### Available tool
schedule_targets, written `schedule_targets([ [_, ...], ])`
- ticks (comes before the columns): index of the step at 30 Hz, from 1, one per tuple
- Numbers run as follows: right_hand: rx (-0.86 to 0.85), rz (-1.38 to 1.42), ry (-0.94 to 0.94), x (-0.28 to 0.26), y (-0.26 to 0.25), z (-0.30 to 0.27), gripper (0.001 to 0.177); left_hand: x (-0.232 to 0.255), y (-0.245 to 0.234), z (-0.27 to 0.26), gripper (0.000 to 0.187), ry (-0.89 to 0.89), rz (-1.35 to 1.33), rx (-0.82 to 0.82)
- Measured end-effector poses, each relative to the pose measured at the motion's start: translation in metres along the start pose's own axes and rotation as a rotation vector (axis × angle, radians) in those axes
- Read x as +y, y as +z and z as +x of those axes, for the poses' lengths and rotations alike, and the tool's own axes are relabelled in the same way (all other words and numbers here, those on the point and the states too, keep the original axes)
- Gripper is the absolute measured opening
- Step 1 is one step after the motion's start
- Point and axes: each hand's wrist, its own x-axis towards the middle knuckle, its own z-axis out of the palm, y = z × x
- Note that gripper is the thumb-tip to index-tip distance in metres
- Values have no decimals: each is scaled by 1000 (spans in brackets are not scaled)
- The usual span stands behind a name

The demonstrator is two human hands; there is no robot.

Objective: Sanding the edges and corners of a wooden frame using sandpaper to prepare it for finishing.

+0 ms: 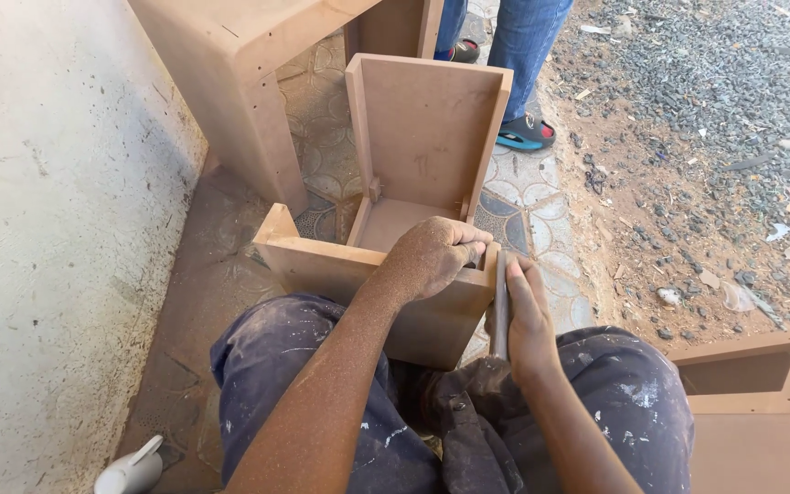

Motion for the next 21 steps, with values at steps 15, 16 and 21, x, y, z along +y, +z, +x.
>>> schedule_targets([
  [15, 100, -264, 34, -7, 5, -24, 66, 8, 1, -1, 31, -13, 9, 24],
  [16, 102, -267, 31, -4, -1, -25, 66, 7, 1, 1, 31, -9, 6, 24],
  [21, 29, -182, -99, 5, -30, -18, 65, 8, 8, 2, 32, 31, 78, 51],
])
